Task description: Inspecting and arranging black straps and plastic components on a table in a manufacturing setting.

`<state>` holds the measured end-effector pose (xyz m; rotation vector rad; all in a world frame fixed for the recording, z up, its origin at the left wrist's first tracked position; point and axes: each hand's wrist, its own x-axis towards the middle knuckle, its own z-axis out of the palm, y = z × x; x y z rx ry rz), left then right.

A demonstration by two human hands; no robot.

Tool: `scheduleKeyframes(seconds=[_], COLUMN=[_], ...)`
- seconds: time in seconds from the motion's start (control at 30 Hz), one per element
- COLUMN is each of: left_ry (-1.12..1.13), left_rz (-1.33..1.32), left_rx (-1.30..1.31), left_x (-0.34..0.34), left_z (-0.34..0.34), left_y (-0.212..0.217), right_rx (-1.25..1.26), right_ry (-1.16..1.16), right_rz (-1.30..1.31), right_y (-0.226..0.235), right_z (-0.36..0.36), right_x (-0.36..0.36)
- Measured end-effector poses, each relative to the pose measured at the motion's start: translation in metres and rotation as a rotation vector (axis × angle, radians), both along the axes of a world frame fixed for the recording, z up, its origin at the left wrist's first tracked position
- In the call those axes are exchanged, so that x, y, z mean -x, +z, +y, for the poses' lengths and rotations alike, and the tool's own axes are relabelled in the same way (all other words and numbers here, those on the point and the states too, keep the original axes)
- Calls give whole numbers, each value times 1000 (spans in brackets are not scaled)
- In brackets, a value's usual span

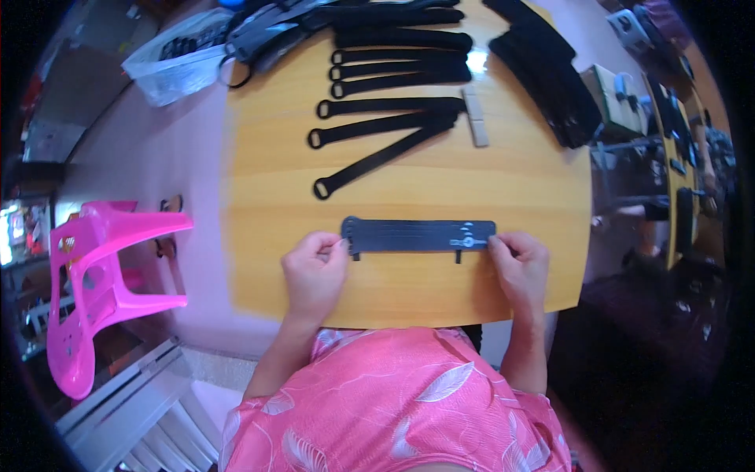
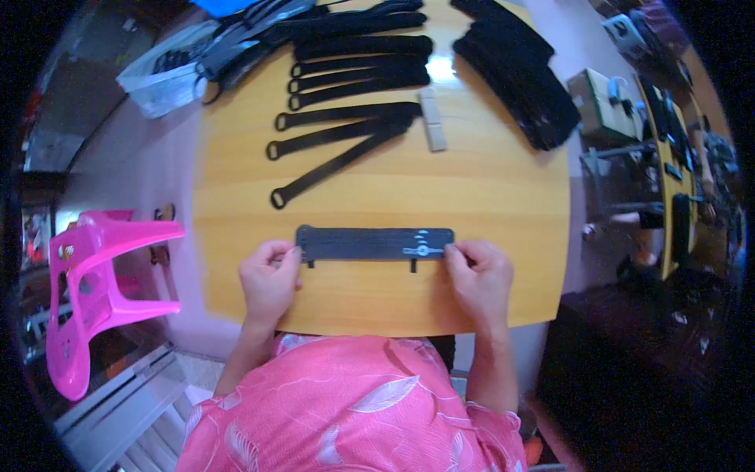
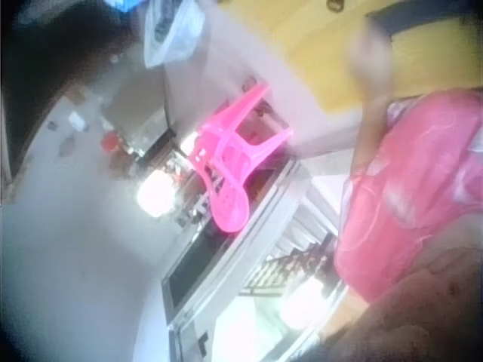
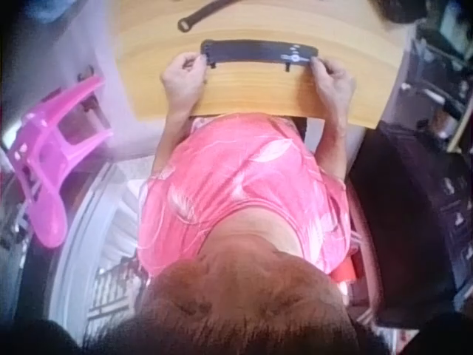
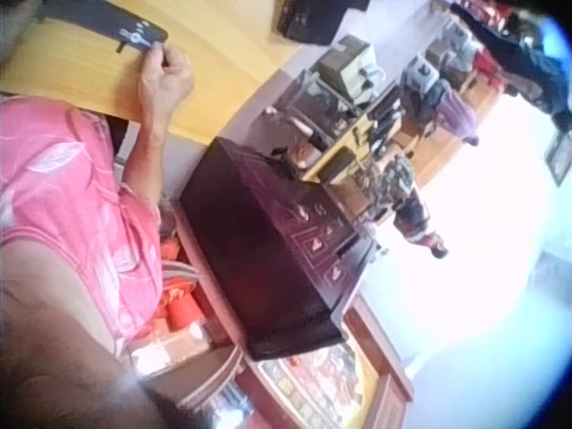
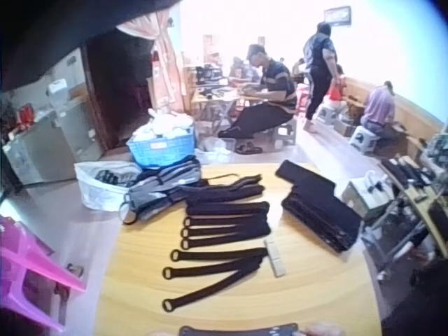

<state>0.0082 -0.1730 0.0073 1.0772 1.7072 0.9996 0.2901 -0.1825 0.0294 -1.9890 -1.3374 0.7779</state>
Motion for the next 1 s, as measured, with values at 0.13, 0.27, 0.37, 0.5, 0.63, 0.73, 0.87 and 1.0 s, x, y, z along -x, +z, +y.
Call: scheduleKeyframes(seconds=[0.13, 0.27, 0.37, 0.5, 0.63, 0.73, 0.87, 1.0], left_ry=[28, 8, 10, 11, 13, 13, 19, 15], left_rz=[-27, -20, -30, -40, -35, -19, -32, -17], left_rx=[46, 34, 27, 25, 28, 28, 33, 29], left_x=[1, -2, -2, -4, -4, -5, -4, -3], left_z=[-1, 1, 1, 1, 1, 2, 1, 1], left_y=[7, 9, 8, 7, 8, 9, 9, 7], right_rx=[27, 35, 29, 59, 32, 20, 20, 9], right_ry=[-10, 1, -6, -7, -7, 0, -4, -3], right_rz=[32, -15, 0, -17, -44, -57, -71, -76], right_y=[3, 6, 2, 3, 4, 2, 3, 2], right_z=[3, 2, 1, 1, 2, 2, 2, 2], right_x=[6, 5, 3, 2, 3, 3, 4, 5])
